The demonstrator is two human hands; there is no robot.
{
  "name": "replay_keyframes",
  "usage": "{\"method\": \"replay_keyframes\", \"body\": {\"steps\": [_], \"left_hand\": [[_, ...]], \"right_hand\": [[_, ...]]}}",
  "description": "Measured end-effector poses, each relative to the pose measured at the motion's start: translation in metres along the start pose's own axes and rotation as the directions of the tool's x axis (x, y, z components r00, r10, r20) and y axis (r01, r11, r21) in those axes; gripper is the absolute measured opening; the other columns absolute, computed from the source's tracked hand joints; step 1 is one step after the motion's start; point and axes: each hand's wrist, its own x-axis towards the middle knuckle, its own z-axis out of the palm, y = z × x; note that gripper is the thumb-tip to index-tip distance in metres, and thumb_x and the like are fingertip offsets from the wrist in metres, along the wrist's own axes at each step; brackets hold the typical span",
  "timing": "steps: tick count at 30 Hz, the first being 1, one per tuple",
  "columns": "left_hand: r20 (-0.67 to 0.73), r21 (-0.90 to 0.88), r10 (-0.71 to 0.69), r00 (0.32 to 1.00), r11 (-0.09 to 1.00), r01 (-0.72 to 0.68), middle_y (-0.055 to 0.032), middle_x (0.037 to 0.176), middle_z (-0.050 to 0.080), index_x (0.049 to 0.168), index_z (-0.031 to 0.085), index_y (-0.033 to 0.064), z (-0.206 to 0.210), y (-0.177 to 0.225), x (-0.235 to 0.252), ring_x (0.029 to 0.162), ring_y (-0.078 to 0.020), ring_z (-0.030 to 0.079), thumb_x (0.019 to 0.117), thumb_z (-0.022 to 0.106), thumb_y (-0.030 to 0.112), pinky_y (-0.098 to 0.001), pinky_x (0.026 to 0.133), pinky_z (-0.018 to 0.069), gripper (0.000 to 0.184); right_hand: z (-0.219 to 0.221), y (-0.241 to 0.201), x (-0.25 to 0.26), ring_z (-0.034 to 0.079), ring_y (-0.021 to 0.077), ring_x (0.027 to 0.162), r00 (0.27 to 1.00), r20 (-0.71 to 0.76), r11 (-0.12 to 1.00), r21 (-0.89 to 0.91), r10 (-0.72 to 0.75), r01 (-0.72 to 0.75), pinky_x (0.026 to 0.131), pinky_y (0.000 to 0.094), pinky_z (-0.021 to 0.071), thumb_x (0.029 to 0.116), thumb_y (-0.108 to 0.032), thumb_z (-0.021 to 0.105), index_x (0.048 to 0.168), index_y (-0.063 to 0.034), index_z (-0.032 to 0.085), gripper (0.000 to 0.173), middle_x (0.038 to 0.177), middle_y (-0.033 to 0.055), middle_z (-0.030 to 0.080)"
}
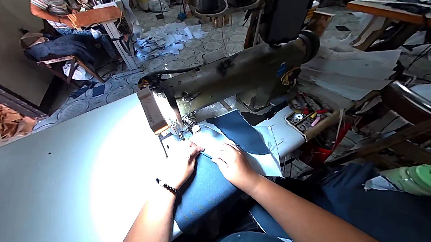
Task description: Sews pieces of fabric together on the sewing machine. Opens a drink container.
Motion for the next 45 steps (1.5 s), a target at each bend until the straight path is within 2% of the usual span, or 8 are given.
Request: {"method": "replay_keyframes", "body": {"steps": [7,11,16,20,23,28,36,45], "left_hand": [[-0.093,0.024,-0.108,0.99,0.994,0.111,-0.0135,0.096,0.075,0.1,0.075,0.0011,0.004,0.005,0.003,0.095,-0.0294,0.072,0.0992,0.059,0.014,-0.0488,0.09,0.0547,0.02],[-0.033,0.328,-0.014,0.999,0.945,0.024,-0.0169,0.113,0.073,0.094,0.078,0.0029,0.011,0.032,0.006,0.115,-0.0379,0.066,0.0974,0.053,0.005,-0.0572,0.097,0.0508,0.025],[0.217,0.32,-0.529,0.82,0.832,0.452,-0.0251,0.127,0.064,0.131,0.061,-0.0037,0.023,0.104,0.025,0.115,-0.0408,0.065,0.103,0.049,0.027,-0.0573,0.091,0.0537,0.043],[0.308,0.33,-0.686,0.659,0.727,0.603,-0.0328,0.159,0.031,0.164,0.011,0.0018,0.027,0.127,0.035,0.145,-0.0506,0.036,0.1082,0.042,0.027,-0.0649,0.11,0.0381,0.068],[0.267,0.317,-0.611,0.745,0.786,0.531,-0.0255,0.166,0.024,0.165,0.017,0.0111,0.027,0.122,0.011,0.154,-0.0483,0.019,0.1107,0.037,0.036,-0.0851,0.107,0.0172,0.063],[0.086,0.2,-0.329,0.941,0.93,0.307,-0.0121,0.164,0.037,0.152,0.05,0.0101,0.02,0.068,-0.047,0.154,-0.0282,0.031,0.1057,0.044,0.049,-0.074,0.118,0.015,0.061],[0.168,0.324,-0.312,0.935,0.913,0.246,-0.0035,0.172,0.02,0.162,0.035,0.0241,-0.001,0.047,-0.066,0.158,-0.0209,0.02,0.1034,0.031,0.057,-0.0764,0.118,0.0055,0.068],[0.208,0.336,-0.383,0.9,0.892,0.302,-0.016,0.171,0.018,0.164,0.028,0.0214,-0.009,0.026,-0.031,0.159,-0.0316,0.015,0.1029,0.03,0.059,-0.0797,0.115,0.0013,0.072]], "right_hand": [[-0.011,0.0,0.008,0.072,0.0272,0.086,0.98,0.142,0.986,0.07,0.137,-0.148,0.082,0.0419,0.0576,0.0926,-0.012,0.065,0.1,0.0029,0.075,0.019,0.093,0.0166,0.074],[-0.016,0.016,0.008,0.069,0.0304,0.092,0.983,0.183,0.999,0.038,0.028,-0.035,0.09,0.0433,0.0542,0.0908,-0.014,0.068,0.083,0.0045,0.073,0.02,0.089,0.0174,0.071],[-0.016,0.032,-0.01,0.07,0.033,0.094,0.993,0.03,0.993,-0.025,-0.113,0.113,0.089,0.0469,0.0571,0.0854,-0.004,0.067,0.077,0.0023,0.07,0.012,0.087,0.0165,0.071],[-0.069,0.006,0.021,0.067,0.0372,0.109,0.835,0.547,0.993,-0.117,0.055,0.011,0.098,0.0549,0.0511,0.098,-0.007,0.058,0.102,0.0031,0.075,0.021,0.108,0.0211,0.071],[-0.085,-0.007,0.038,0.069,0.0288,0.089,0.857,0.509,0.994,-0.015,-0.085,0.107,0.078,0.0521,0.0567,0.0963,-0.008,0.063,0.097,-0.0037,0.076,0.013,0.094,0.0133,0.07],[-0.036,-0.014,0.057,0.069,0.034,0.107,0.787,0.579,0.976,0.09,-0.215,0.201,0.091,0.0554,0.0541,0.1031,-0.008,0.05,0.117,-0.0017,0.07,0.025,0.111,0.018,0.071],[-0.002,-0.009,0.056,0.062,0.0324,0.123,0.791,0.561,0.96,0.027,-0.245,0.278,0.102,0.0505,0.0502,0.0985,-0.006,0.05,0.126,-0.0027,0.069,0.034,0.13,0.0156,0.067],[0.007,0.016,0.103,0.056,0.0306,0.135,0.723,0.616,0.932,0.058,-0.315,0.357,0.115,0.0473,0.0402,0.0956,0.0,0.046,0.126,-0.0028,0.068,0.038,0.141,0.0136,0.062]]}}
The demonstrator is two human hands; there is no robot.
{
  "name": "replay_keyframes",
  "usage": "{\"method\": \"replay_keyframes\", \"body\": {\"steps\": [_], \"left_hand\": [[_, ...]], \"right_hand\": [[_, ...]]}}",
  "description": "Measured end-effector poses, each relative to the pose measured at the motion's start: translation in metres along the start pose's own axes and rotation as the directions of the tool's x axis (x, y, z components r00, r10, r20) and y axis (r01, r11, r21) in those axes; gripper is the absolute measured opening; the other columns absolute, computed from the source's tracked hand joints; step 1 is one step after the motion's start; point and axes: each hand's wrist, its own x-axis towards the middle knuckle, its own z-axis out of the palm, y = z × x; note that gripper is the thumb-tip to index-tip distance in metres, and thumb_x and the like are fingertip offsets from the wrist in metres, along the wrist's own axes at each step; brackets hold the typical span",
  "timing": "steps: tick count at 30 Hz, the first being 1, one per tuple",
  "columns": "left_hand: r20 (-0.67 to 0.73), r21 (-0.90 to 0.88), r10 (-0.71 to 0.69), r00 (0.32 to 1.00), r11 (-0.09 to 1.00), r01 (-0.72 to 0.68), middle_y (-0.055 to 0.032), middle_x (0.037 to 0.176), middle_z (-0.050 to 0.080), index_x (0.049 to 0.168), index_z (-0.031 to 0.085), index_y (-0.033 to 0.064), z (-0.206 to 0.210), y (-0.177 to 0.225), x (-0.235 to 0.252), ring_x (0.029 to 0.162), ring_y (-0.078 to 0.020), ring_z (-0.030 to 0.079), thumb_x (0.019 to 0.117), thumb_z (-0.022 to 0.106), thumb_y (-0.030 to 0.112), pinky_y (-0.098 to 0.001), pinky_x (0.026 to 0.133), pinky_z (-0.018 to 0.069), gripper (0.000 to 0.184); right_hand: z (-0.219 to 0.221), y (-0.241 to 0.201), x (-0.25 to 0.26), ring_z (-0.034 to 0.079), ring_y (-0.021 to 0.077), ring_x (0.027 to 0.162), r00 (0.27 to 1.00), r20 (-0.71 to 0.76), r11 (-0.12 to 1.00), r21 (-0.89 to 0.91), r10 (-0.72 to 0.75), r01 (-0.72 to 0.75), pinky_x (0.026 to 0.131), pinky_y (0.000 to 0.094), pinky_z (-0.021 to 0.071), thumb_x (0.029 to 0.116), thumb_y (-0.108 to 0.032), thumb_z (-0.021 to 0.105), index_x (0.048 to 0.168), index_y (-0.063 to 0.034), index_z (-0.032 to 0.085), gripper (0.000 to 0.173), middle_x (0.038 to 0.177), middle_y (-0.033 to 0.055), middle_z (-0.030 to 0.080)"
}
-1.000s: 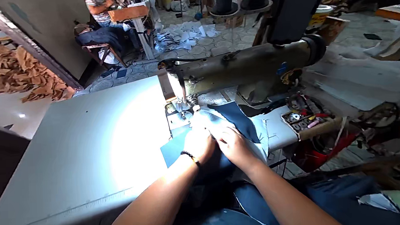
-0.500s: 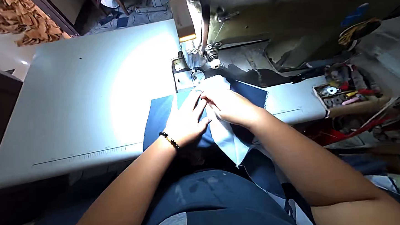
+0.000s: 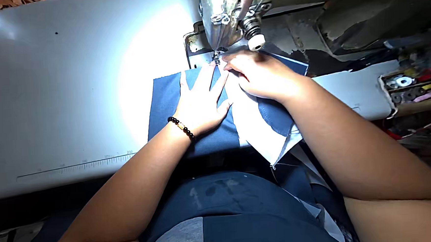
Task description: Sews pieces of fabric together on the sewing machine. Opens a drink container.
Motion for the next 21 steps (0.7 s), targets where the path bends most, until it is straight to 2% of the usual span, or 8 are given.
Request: {"method": "replay_keyframes", "body": {"steps": [3,5,11,16,18,20,21], "left_hand": [[0.01,-0.002,-0.008,1.0,1.0,0.008,-0.0155,0.171,0.018,0.164,0.029,0.0223,-0.003,-0.003,0.005,0.159,-0.031,0.014,0.1026,0.029,0.059,-0.0791,0.115,0.0003,0.072],[0.041,0.001,-0.014,0.999,1.0,0.014,-0.0144,0.172,0.015,0.165,0.026,0.0227,-0.006,-0.003,0.007,0.16,-0.0295,0.012,0.1031,0.029,0.059,-0.0777,0.116,-0.0008,0.072],[0.054,-0.004,-0.026,0.998,1.0,0.026,-0.0129,0.173,0.014,0.165,0.025,0.0264,-0.007,-0.003,0.008,0.16,-0.0282,0.01,0.102,0.029,0.061,-0.076,0.117,-0.0012,0.072],[0.09,-0.001,-0.044,0.995,0.999,0.045,-0.0118,0.173,0.01,0.166,0.02,0.0272,-0.012,-0.003,0.011,0.161,-0.0272,0.005,0.1033,0.029,0.06,-0.0756,0.117,-0.005,0.071],[0.085,0.009,-0.053,0.995,0.999,0.053,-0.0112,0.174,0.009,0.166,0.021,0.0247,-0.011,0.002,0.004,0.161,-0.0298,0.003,0.1051,0.027,0.058,-0.078,0.116,-0.0052,0.07],[0.04,-0.013,-0.05,0.998,0.999,0.051,-0.0079,0.173,0.013,0.164,0.027,0.0178,-0.006,0.008,-0.014,0.16,-0.0303,0.004,0.108,0.026,0.05,-0.0782,0.116,-0.0055,0.065],[0.004,-0.022,-0.036,0.999,0.999,0.036,-0.0058,0.173,0.016,0.164,0.029,0.0143,-0.002,0.009,-0.024,0.16,-0.0296,0.006,0.1091,0.026,0.047,-0.0776,0.116,-0.0045,0.064]], "right_hand": [[0.002,0.007,0.005,0.055,0.0299,0.135,1.0,-0.001,1.0,-0.007,0.004,-0.004,0.114,0.0477,0.0405,0.0935,-0.001,0.043,0.126,-0.0049,0.067,0.041,0.14,0.0127,0.063],[0.001,0.008,0.007,0.056,0.03,0.133,1.0,0.006,1.0,0.001,0.018,-0.018,0.112,0.0479,0.0413,0.095,-0.001,0.043,0.126,-0.0062,0.067,0.04,0.139,0.0121,0.064],[0.002,0.01,0.01,0.058,0.032,0.131,1.0,-0.015,1.0,-0.015,0.011,-0.011,0.11,0.0485,0.0426,0.0948,-0.003,0.045,0.123,-0.0066,0.068,0.037,0.135,0.0137,0.065],[-0.007,0.0,0.011,0.057,0.0353,0.13,0.992,0.034,0.992,-0.021,0.124,-0.123,0.106,0.0568,0.0435,0.0982,-0.009,0.047,0.128,-0.0103,0.069,0.037,0.136,0.0153,0.064],[-0.009,-0.014,-0.004,0.057,0.0339,0.131,0.997,-0.02,0.996,0.041,0.077,-0.076,0.108,0.0554,0.044,0.0987,-0.01,0.049,0.125,-0.0078,0.071,0.034,0.138,0.0147,0.063],[0.003,-0.03,-0.027,0.062,0.0307,0.123,0.993,-0.116,0.984,0.177,-0.007,0.027,0.104,0.0489,0.0493,0.0943,-0.01,0.054,0.115,-0.0041,0.075,0.03,0.128,0.0147,0.068],[0.013,-0.038,-0.039,0.062,0.0305,0.122,0.991,-0.13,0.98,0.196,-0.017,0.042,0.103,0.047,0.0494,0.0935,-0.013,0.056,0.114,-0.0031,0.076,0.03,0.127,0.0149,0.069]]}}
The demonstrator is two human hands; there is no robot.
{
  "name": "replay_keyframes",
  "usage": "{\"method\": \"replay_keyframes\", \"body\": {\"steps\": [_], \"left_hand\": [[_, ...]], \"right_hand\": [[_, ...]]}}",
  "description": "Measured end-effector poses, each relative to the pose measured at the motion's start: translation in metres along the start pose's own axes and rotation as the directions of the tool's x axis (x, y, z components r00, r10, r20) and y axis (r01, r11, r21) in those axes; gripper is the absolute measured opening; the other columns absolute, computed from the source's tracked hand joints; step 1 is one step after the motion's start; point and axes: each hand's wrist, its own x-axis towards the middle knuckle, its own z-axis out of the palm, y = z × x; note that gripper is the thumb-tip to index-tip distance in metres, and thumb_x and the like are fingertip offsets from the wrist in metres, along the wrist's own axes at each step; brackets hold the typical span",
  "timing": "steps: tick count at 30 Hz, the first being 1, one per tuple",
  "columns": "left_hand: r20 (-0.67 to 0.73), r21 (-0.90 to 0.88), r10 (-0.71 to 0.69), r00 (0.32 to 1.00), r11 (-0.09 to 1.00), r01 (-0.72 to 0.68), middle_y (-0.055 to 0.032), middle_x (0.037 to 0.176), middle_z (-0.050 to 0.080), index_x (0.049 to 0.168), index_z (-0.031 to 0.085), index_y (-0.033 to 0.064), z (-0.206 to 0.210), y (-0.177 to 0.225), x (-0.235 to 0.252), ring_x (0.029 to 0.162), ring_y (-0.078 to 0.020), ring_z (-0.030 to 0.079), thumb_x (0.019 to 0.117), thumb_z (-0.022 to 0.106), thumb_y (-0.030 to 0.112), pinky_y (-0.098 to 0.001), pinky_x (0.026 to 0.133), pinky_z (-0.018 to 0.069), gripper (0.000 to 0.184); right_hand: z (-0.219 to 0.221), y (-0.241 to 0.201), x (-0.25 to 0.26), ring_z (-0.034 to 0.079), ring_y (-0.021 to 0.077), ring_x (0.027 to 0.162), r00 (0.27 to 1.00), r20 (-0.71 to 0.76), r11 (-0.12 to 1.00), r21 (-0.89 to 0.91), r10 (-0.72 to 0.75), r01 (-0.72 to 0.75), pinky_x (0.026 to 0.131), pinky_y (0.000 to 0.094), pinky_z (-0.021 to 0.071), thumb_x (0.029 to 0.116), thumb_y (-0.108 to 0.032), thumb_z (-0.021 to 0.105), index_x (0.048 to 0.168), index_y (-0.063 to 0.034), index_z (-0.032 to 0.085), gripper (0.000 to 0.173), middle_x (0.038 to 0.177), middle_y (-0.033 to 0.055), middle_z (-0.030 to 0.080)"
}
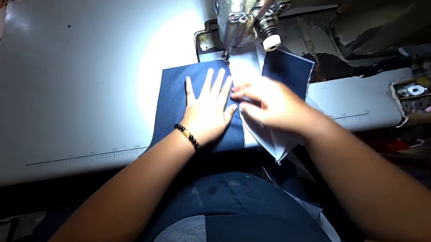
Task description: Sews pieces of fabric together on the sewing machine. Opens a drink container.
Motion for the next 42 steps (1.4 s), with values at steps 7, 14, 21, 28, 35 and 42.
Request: {"method": "replay_keyframes", "body": {"steps": [7,14,21,28,35,42], "left_hand": [[-0.048,-0.046,0.124,0.991,0.991,-0.126,0.0074,0.167,0.034,0.154,0.049,0.0219,-0.001,-0.018,-0.019,0.158,-0.0263,0.019,0.1057,0.033,0.043,-0.0834,0.11,0.003,0.055],[0.014,-0.075,0.077,0.997,0.994,-0.076,0.0069,0.165,0.036,0.152,0.049,0.0246,-0.015,-0.034,0.017,0.158,-0.0269,0.019,0.1023,0.037,0.047,-0.0874,0.106,0.0012,0.056],[0.052,-0.01,0.033,0.998,0.999,-0.032,0.0041,0.168,0.031,0.157,0.042,0.0236,-0.029,-0.058,0.063,0.159,-0.0301,0.015,0.1017,0.039,0.051,-0.0887,0.105,0.0027,0.062],[0.034,0.039,0.049,0.998,0.998,-0.05,0.0072,0.173,0.015,0.163,0.03,0.0244,-0.027,-0.062,0.069,0.161,-0.0287,0.0,0.1012,0.034,0.057,-0.0846,0.109,-0.0035,0.07],[-0.033,0.044,0.187,0.982,0.982,-0.185,-0.0103,0.163,0.041,0.155,0.046,0.0124,-0.023,-0.072,0.066,0.155,-0.0405,0.025,0.1046,0.032,0.053,-0.0835,0.112,0.0063,0.066],[-0.265,0.013,0.344,0.901,0.935,-0.354,-0.0144,0.162,0.039,0.155,0.044,0.0127,0.054,-0.156,0.1,0.153,-0.0376,0.027,0.1028,0.029,0.06,-0.0625,0.122,0.0192,0.072]], "right_hand": [[0.027,-0.013,-0.029,0.063,0.0309,0.121,0.995,-0.101,0.994,-0.109,-0.01,-0.002,0.104,0.0403,0.049,0.0961,-0.013,0.054,0.118,-0.0017,0.075,0.032,0.131,0.0147,0.068],[0.016,0.012,0.011,0.061,0.0328,0.125,0.997,-0.066,1.0,-0.003,0.03,-0.03,0.107,0.0448,0.0454,0.0961,-0.012,0.055,0.11,-0.0027,0.078,0.029,0.129,0.0164,0.069],[-0.001,0.015,0.015,0.058,0.0322,0.129,1.0,0.021,0.991,-0.135,0.012,-0.009,0.112,0.0456,0.0437,0.1014,-0.015,0.052,0.12,-0.0031,0.074,0.032,0.13,0.0145,0.067],[-0.083,0.007,-0.079,0.067,0.0284,0.112,0.956,-0.264,0.97,-0.165,0.129,-0.176,0.1,0.0447,0.0524,0.1013,-0.015,0.054,0.115,0.0032,0.072,0.029,0.117,0.0196,0.07],[-0.072,-0.011,-0.11,0.066,0.0083,0.081,0.839,-0.519,0.978,-0.025,0.164,-0.207,0.075,0.0244,0.0564,0.1,-0.014,0.057,0.102,0.0048,0.072,0.024,0.094,0.0118,0.071],[-0.044,-0.021,-0.144,0.069,0.0143,0.074,0.857,-0.459,0.97,0.059,0.235,-0.235,0.068,0.0312,0.0587,0.0906,0.0,0.063,0.101,0.0009,0.077,0.017,0.088,0.0101,0.075]]}}
